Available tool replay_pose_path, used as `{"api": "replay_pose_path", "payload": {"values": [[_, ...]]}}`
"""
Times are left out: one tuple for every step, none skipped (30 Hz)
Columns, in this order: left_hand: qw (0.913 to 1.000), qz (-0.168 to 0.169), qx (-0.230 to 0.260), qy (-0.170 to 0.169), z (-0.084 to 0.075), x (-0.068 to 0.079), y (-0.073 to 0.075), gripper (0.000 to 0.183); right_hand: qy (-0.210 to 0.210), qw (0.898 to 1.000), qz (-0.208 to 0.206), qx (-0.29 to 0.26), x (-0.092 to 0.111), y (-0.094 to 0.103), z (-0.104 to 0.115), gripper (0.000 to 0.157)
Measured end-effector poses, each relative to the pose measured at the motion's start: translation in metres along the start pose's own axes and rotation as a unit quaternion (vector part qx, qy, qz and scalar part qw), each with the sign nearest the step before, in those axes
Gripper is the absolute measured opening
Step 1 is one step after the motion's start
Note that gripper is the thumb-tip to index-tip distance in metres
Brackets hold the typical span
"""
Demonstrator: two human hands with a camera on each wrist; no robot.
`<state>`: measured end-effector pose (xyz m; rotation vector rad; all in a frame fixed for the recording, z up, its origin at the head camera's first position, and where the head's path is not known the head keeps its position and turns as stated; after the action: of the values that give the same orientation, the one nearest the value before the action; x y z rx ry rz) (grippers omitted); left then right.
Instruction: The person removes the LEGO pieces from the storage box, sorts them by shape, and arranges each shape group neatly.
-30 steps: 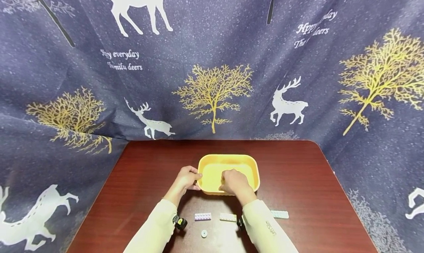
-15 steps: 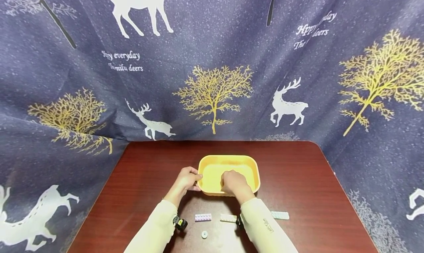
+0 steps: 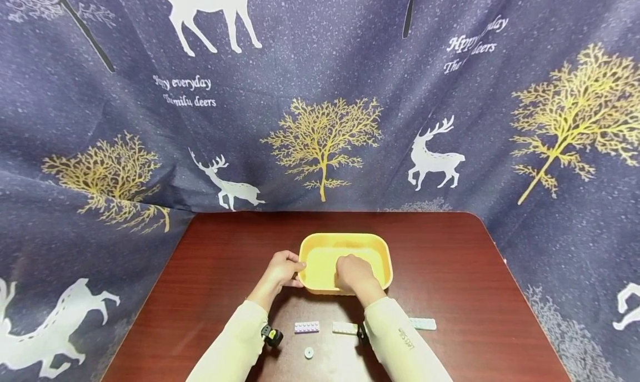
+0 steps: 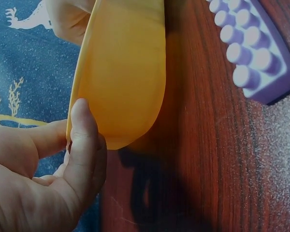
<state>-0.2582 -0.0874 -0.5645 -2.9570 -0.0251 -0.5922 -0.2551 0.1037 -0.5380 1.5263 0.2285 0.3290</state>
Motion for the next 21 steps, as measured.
{"api": "replay_pose_path", "payload": {"values": [[1.0000,0.000,-0.001,-0.001,0.000,0.000,0.000,0.021,-0.001,1.000,-0.004,0.003,0.000,0.001,-0.001,0.034],[1.0000,0.000,-0.002,-0.001,-0.001,0.000,0.000,0.021,-0.003,1.000,-0.008,0.005,0.000,0.001,-0.002,0.033],[1.0000,-0.001,-0.002,0.000,-0.001,0.000,0.000,0.021,-0.004,1.000,-0.013,0.005,0.000,0.001,-0.002,0.032],[1.0000,0.000,-0.003,-0.001,-0.001,0.000,0.000,0.021,-0.005,1.000,-0.018,0.006,0.000,0.002,-0.003,0.030],[1.0000,0.000,-0.003,-0.001,-0.001,0.000,-0.001,0.021,-0.008,1.000,-0.021,0.006,0.000,0.001,-0.004,0.027],[1.0000,0.001,-0.004,-0.002,-0.001,0.000,-0.001,0.021,-0.010,1.000,-0.023,0.006,0.001,0.001,-0.005,0.025],[1.0000,0.001,-0.004,-0.001,-0.001,0.000,-0.001,0.021,-0.011,1.000,-0.024,0.006,0.002,0.001,-0.006,0.023],[1.0000,0.000,-0.004,-0.001,0.000,0.000,-0.001,0.021,-0.013,1.000,-0.024,0.005,0.002,0.001,-0.007,0.021],[1.0000,0.001,-0.004,-0.001,0.000,0.000,-0.001,0.021,-0.014,1.000,-0.024,0.003,0.003,0.001,-0.008,0.018],[1.0000,0.002,-0.003,-0.001,0.001,0.000,-0.001,0.021,-0.016,1.000,-0.023,0.002,0.005,0.000,-0.009,0.016],[1.0000,0.002,-0.003,-0.001,0.001,0.001,-0.001,0.021,-0.017,1.000,-0.023,0.001,0.006,0.000,-0.010,0.013],[1.0000,0.003,-0.003,0.000,0.001,0.001,-0.001,0.021,-0.018,1.000,-0.023,-0.002,0.007,0.000,-0.011,0.010],[1.0000,0.003,-0.003,0.000,0.002,0.002,-0.001,0.021,-0.021,1.000,-0.023,-0.004,0.009,0.000,-0.013,0.007],[1.0000,0.004,-0.002,0.000,0.002,0.002,-0.001,0.021,-0.023,0.999,-0.023,-0.006,0.010,0.000,-0.013,0.005],[1.0000,0.004,-0.001,0.001,0.002,0.003,-0.001,0.021,-0.024,0.999,-0.025,-0.009,0.012,0.001,-0.014,0.005],[1.0000,0.003,0.000,0.000,0.002,0.003,-0.001,0.021,-0.024,0.999,-0.028,-0.008,0.013,0.001,-0.015,0.005],[1.0000,0.003,0.000,-0.002,0.001,0.003,-0.001,0.021,-0.024,0.999,-0.031,-0.010,0.014,0.001,-0.015,0.005],[1.0000,0.001,0.001,-0.003,0.000,0.004,-0.002,0.021,-0.025,0.999,-0.034,-0.010,0.015,0.001,-0.016,0.005],[1.0000,0.000,0.000,-0.005,0.000,0.004,-0.002,0.021,-0.027,0.999,-0.038,-0.010,0.016,0.001,-0.017,0.005],[1.0000,-0.002,-0.001,-0.005,0.000,0.004,-0.002,0.021,-0.028,0.999,-0.042,-0.010,0.016,0.001,-0.017,0.005],[1.0000,-0.003,-0.002,-0.006,0.000,0.004,-0.002,0.021,-0.029,0.998,-0.045,-0.011,0.017,0.000,-0.018,0.005]]}}
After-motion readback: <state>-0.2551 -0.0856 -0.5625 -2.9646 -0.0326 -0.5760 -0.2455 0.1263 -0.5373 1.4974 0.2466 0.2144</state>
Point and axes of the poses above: each hand's wrist, its own x-axis away from the middle knuckle, its own y-axis out of the back of the hand, z = x × y, the point moved 6 cm from there along -x, towards the middle knuckle, and after that the axes turned 14 degrees about x, right-handed, at the moved point
